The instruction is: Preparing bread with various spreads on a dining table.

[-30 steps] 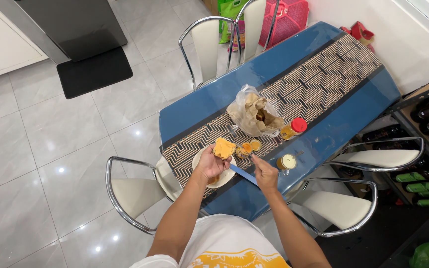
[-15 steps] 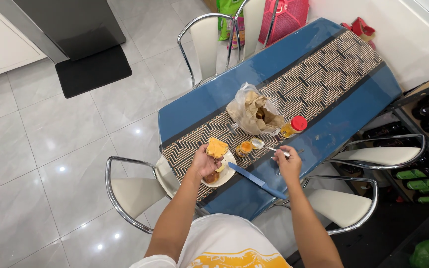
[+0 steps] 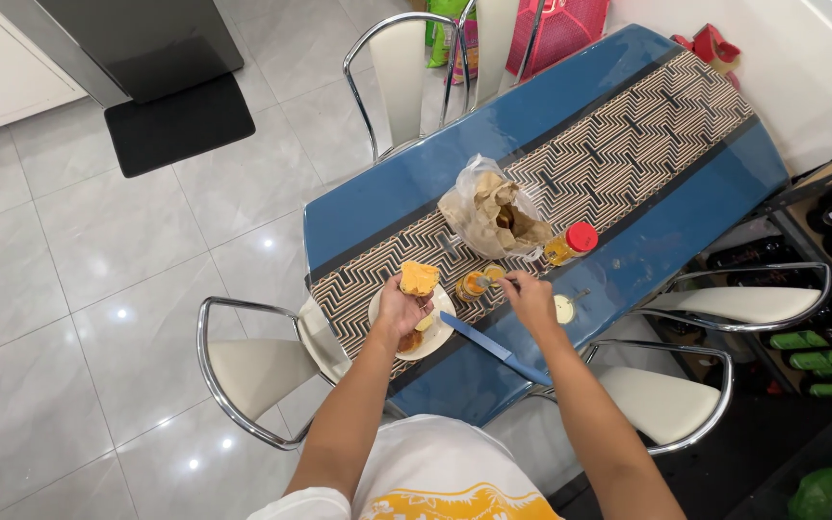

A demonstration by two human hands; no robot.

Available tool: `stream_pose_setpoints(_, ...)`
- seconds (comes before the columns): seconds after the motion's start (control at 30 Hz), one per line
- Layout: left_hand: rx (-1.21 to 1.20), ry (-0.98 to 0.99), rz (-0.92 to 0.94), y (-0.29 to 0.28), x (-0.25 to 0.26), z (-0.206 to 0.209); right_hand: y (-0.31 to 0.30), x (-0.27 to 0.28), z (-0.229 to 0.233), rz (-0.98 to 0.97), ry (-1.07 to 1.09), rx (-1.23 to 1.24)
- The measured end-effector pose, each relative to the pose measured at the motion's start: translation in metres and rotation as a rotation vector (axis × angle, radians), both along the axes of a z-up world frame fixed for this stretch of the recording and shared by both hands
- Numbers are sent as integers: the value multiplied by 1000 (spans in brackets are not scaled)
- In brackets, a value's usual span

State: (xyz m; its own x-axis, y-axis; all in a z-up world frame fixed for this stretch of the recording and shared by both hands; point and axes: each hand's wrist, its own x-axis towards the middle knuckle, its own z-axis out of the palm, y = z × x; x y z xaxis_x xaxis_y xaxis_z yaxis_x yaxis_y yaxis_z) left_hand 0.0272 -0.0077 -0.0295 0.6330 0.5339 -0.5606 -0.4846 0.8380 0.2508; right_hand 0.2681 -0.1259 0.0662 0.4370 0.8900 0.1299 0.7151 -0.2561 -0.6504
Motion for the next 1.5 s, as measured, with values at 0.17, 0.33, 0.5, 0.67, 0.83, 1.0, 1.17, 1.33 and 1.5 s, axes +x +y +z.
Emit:
stream_pose_setpoints(0.17, 40, 53, -45, 7, 30, -21, 17, 3, -9, 82, -43, -41)
stream_pose_setpoints(0.33, 38, 88, -88, 14, 56, -32, 26, 10, -15, 136, -39, -48)
stream_pose_setpoints(0.5, 18, 108, -153, 18, 75, -58, 35, 16, -8, 257, -52, -64)
stream_pose_setpoints(0.67, 4, 118, -163, 13, 76, -58, 47, 19, -7, 333, -116, -70)
stream_pose_setpoints(0.83, -11, 119, -160, 11, 74, -54, 58, 18, -11, 398, -162, -169)
stream_pose_setpoints(1.0, -17, 82, -142, 9, 75, -62, 60, 22, -4, 580, -229, -108)
stream_pose_setpoints(1.17, -39, 27, -66, 6, 67, -51, 54, 42, 7, 543, -103, -70)
stream_pose_setpoints(1.33, -40, -7, 15, 12, 44, -37, 34, 83, -27, 215, 470, -90)
stream_pose_setpoints(1.5, -1, -117, -1, 6, 21, 2, 3, 69, -38, 142, 1159, 43)
